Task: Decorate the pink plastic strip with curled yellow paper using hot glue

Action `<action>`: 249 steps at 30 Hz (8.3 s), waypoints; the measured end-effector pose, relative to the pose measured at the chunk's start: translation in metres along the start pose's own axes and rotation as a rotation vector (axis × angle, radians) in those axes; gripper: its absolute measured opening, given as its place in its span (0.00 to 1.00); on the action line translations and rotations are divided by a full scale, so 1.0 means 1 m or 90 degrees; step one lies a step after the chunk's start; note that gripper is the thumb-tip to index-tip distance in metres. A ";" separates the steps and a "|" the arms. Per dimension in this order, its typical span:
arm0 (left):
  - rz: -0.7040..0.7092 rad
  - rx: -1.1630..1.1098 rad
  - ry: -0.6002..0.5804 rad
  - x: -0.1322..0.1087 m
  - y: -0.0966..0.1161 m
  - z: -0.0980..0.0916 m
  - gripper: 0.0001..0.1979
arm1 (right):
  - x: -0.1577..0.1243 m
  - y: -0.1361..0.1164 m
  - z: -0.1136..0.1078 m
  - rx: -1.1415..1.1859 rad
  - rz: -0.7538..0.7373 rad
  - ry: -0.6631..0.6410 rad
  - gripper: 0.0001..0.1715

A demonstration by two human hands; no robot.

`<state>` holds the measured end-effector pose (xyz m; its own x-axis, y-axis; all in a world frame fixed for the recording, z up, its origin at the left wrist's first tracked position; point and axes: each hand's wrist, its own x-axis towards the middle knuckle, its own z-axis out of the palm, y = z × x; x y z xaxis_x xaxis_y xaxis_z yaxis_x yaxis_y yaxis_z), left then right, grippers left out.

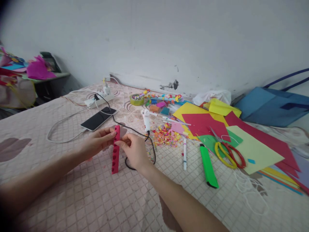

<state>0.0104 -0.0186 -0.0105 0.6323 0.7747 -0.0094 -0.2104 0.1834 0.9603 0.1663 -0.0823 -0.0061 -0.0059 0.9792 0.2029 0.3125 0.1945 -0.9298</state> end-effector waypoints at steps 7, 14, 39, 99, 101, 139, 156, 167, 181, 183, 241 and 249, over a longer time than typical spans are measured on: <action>-0.024 0.019 0.012 0.000 -0.001 0.003 0.07 | 0.002 0.000 -0.001 -0.040 -0.028 0.023 0.11; -0.011 -0.016 0.023 -0.001 0.003 0.004 0.07 | 0.002 -0.003 -0.001 -0.023 -0.030 0.008 0.10; -0.009 0.083 0.032 -0.007 0.004 0.011 0.06 | 0.005 -0.009 -0.006 0.023 -0.023 0.052 0.14; -0.095 -0.074 -0.039 -0.001 0.002 -0.002 0.05 | 0.010 -0.003 -0.012 0.039 0.055 -0.038 0.23; -0.102 -0.088 -0.046 0.000 0.001 -0.005 0.05 | 0.010 -0.002 -0.011 0.030 0.052 -0.073 0.23; -0.066 -0.130 0.030 0.005 -0.003 -0.009 0.05 | -0.003 -0.008 -0.001 -0.186 -0.061 -0.101 0.14; -0.034 -0.102 0.075 0.007 0.001 -0.012 0.07 | -0.001 -0.003 -0.003 -0.174 0.013 -0.161 0.17; -0.068 -0.023 0.059 0.006 0.001 -0.012 0.07 | -0.002 0.000 0.000 -0.206 0.000 -0.125 0.14; -0.019 0.018 0.125 0.006 0.003 -0.015 0.07 | -0.002 0.004 0.000 -0.211 0.017 -0.140 0.15; -0.012 0.000 0.135 0.006 0.005 -0.014 0.07 | -0.002 0.004 -0.001 -0.224 0.015 -0.140 0.16; -0.083 0.070 -0.074 0.003 -0.001 -0.008 0.08 | 0.013 0.021 -0.012 0.164 0.023 0.092 0.18; -0.081 0.116 -0.088 0.001 -0.006 0.006 0.09 | -0.021 0.017 -0.057 0.143 0.062 0.156 0.25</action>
<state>0.0171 -0.0227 -0.0145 0.7431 0.6606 -0.1069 0.0069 0.1521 0.9883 0.2258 -0.1029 -0.0082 0.2499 0.9563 0.1519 0.0838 0.1349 -0.9873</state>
